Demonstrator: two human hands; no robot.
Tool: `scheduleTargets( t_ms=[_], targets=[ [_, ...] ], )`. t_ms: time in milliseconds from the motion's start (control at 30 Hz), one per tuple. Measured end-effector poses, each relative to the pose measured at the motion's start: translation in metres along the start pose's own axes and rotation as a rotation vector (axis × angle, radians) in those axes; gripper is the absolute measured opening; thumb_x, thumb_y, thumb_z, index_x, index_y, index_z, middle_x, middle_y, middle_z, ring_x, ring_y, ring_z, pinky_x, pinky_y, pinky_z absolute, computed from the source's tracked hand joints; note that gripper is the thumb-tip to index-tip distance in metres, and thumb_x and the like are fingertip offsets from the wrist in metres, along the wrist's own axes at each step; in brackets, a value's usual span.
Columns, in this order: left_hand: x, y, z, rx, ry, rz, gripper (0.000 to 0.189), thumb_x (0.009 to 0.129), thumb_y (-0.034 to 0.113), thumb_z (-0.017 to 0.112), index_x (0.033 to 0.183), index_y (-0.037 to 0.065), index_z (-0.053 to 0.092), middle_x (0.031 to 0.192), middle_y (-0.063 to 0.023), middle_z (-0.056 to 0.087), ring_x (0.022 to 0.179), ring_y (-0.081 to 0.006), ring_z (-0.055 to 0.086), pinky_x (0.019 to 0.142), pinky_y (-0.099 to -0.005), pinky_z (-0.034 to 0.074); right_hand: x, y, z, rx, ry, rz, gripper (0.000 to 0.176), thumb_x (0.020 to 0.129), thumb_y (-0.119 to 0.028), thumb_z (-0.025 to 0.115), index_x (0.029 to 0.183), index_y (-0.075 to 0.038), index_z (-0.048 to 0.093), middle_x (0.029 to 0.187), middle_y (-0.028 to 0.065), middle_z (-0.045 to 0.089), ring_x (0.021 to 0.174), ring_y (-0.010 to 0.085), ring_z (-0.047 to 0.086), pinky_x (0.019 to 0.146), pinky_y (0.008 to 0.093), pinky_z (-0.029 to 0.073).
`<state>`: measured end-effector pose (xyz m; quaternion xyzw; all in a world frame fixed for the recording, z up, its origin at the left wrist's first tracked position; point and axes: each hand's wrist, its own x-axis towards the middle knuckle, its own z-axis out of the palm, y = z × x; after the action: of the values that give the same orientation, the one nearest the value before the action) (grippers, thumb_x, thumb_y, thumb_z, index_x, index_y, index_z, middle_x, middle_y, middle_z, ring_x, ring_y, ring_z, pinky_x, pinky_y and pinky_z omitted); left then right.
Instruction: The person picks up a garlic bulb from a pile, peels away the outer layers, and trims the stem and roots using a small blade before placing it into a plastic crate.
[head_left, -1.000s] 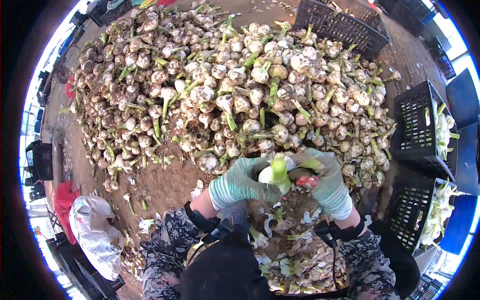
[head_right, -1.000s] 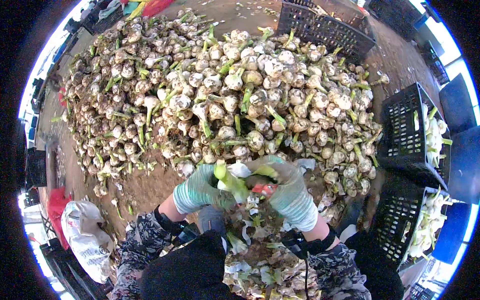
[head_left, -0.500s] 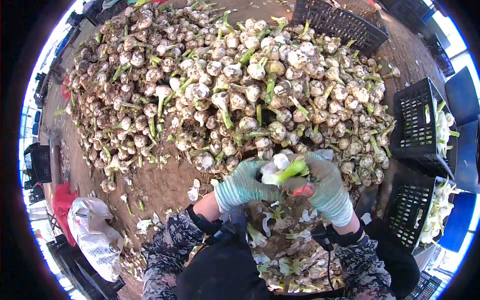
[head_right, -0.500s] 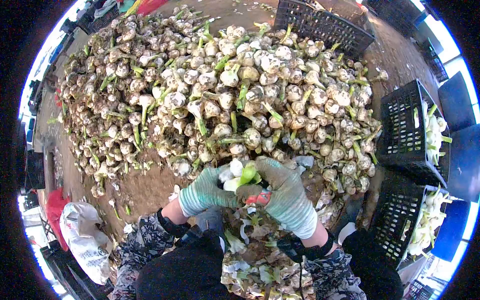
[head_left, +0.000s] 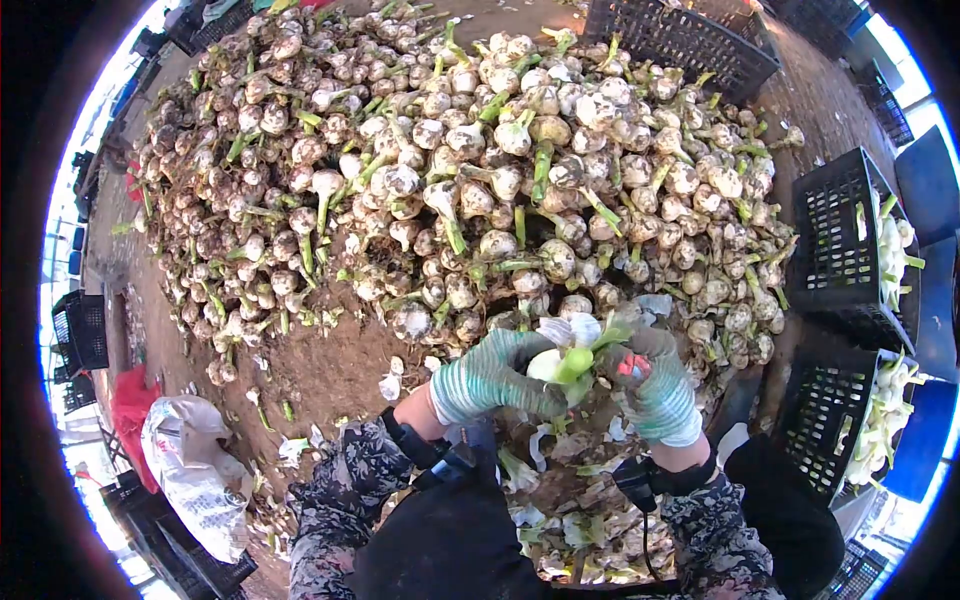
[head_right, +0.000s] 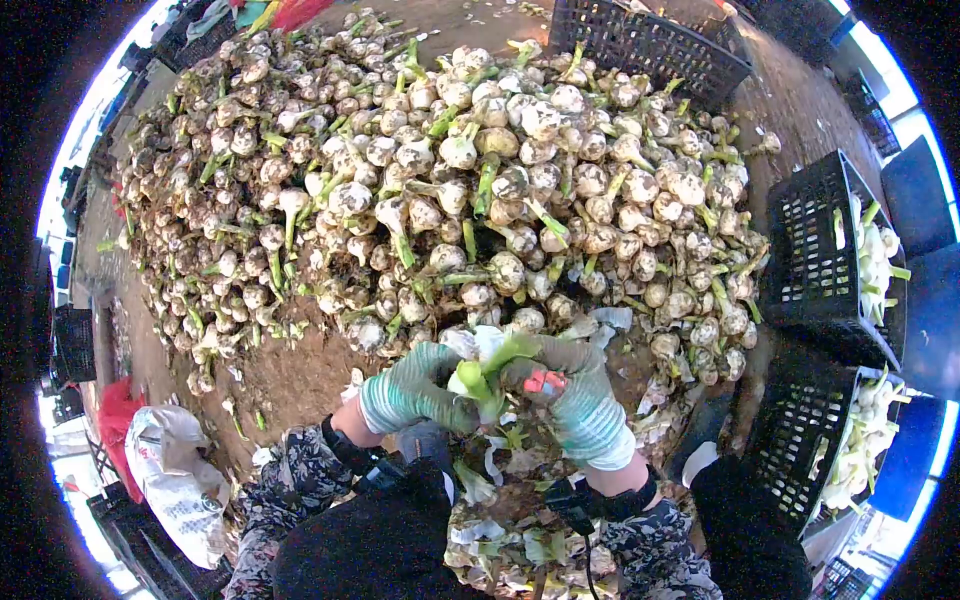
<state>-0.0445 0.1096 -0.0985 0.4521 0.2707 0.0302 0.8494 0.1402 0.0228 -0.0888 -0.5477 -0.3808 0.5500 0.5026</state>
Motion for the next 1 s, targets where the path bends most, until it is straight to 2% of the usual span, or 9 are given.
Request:
scheduleTargets(
  t_ms=[333, 400, 467, 533, 633, 667, 733, 833, 1000],
  targets=[
    [0.002, -0.008, -0.007, 0.107, -0.039, 0.274, 0.064, 0.063, 0.01, 0.077, 0.119, 0.002, 0.048, 0.105, -0.0022, 0.058, 0.093, -0.0093, 0.053, 0.082, -0.0256, 0.044, 0.002, 0.009, 0.01, 1.037, 0.062, 0.299, 0.019, 0.074, -0.017, 0.068, 0.087, -0.007, 0.059, 0.081, 0.0017, 0.059, 0.071, 0.012, 0.056, 0.063, 0.0247, 0.048],
    [0.007, -0.014, -0.01, 0.175, -0.03, 0.367, 0.066, 0.063, 0.013, 0.078, 0.121, 0.002, 0.046, 0.107, -0.0034, 0.057, 0.094, -0.0109, 0.053, 0.083, -0.0257, 0.044, 0.01, 0.021, 0.009, 1.142, -0.147, 0.193, 0.022, 0.075, -0.017, 0.067, 0.094, -0.008, 0.057, 0.083, 0.0026, 0.059, 0.077, 0.0137, 0.057, 0.066, 0.0252, 0.049],
    [0.007, -0.008, -0.001, -0.321, 0.011, 0.219, 0.071, 0.063, 0.017, 0.078, 0.123, 0.002, 0.043, 0.109, -0.0058, 0.055, 0.095, -0.013, 0.053, 0.083, -0.0265, 0.045, 0.011, 0.029, 0.015, 1.298, 0.175, 0.137, 0.044, 0.074, -0.019, 0.067, 0.111, -0.002, 0.05, 0.094, 0.008, 0.059, 0.082, 0.0162, 0.06, 0.078, 0.0329, 0.05],
    [0.011, -0.007, 0.007, -0.117, 0.298, 0.271, 0.07, 0.07, 0.02, 0.073, 0.127, 0.001, 0.037, 0.111, -0.0063, 0.052, 0.098, -0.0141, 0.052, 0.084, -0.0292, 0.045, 0.01, 0.023, 0.02, 1.187, 0.307, 0.121, 0.036, 0.078, -0.018, 0.064, 0.108, -0.003, 0.051, 0.096, 0.0078, 0.059, 0.084, 0.0178, 0.06, 0.079, 0.0344, 0.05],
    [0.022, -0.031, -0.008, -0.495, 0.25, 0.253, 0.064, 0.078, 0.031, 0.065, 0.126, 0.0, 0.035, 0.109, -0.0059, 0.052, 0.1, -0.0169, 0.051, 0.086, -0.0306, 0.045, -0.005, 0.028, 0.026, 0.512, 0.23, -0.122, 0.035, 0.079, -0.021, 0.064, 0.106, -0.002, 0.051, 0.098, 0.0071, 0.059, 0.082, 0.0177, 0.06, 0.076, 0.0353, 0.051],
    [0.038, -0.054, -0.018, -0.676, 0.291, 0.279, 0.065, 0.08, 0.037, 0.062, 0.126, 0.0, 0.035, 0.108, -0.0064, 0.053, 0.1, -0.0174, 0.051, 0.086, -0.031, 0.045, -0.007, 0.011, 0.04, 0.315, 0.262, -0.146, 0.035, 0.08, -0.033, 0.061, 0.095, -0.001, 0.058, 0.08, 0.0048, 0.06, 0.068, 0.0121, 0.058, 0.067, 0.0249, 0.048],
    [0.043, -0.042, -0.029, 0.231, 0.419, 0.353, 0.055, 0.084, 0.045, 0.05, 0.114, -0.001, 0.048, 0.1, -0.0067, 0.056, 0.089, -0.0155, 0.055, 0.081, -0.0288, 0.045, -0.013, 0.014, 0.046, 0.413, 0.052, -0.064, 0.036, 0.078, -0.031, 0.064, 0.099, -0.003, 0.057, 0.086, 0.0048, 0.06, 0.074, 0.0135, 0.058, 0.066, 0.0255, 0.048],
    [0.01, -0.008, 0.012, -0.308, 0.417, 0.354, 0.046, 0.085, 0.042, 0.05, 0.102, 0.0, 0.056, 0.094, -0.0068, 0.058, 0.087, -0.0125, 0.054, 0.078, -0.0271, 0.045, 0.0, -0.003, 0.048, 0.917, 0.218, 0.324, 0.039, 0.074, -0.029, 0.066, 0.103, -0.005, 0.054, 0.092, 0.0035, 0.059, 0.082, 0.0148, 0.056, 0.069, 0.0286, 0.049],
    [0.005, -0.003, 0.0, -0.194, 0.304, 0.485, 0.034, 0.084, 0.026, 0.044, 0.099, -0.001, 0.058, 0.092, -0.0051, 0.058, 0.086, -0.0109, 0.052, 0.078, -0.0242, 0.041, 0.026, 0.038, -0.032, 1.11, 0.262, 0.057, 0.043, 0.074, -0.028, 0.066, 0.11, -0.009, 0.052, 0.094, 0.0014, 0.059, 0.084, 0.0146, 0.055, 0.08, 0.0334, 0.046]
  ],
)
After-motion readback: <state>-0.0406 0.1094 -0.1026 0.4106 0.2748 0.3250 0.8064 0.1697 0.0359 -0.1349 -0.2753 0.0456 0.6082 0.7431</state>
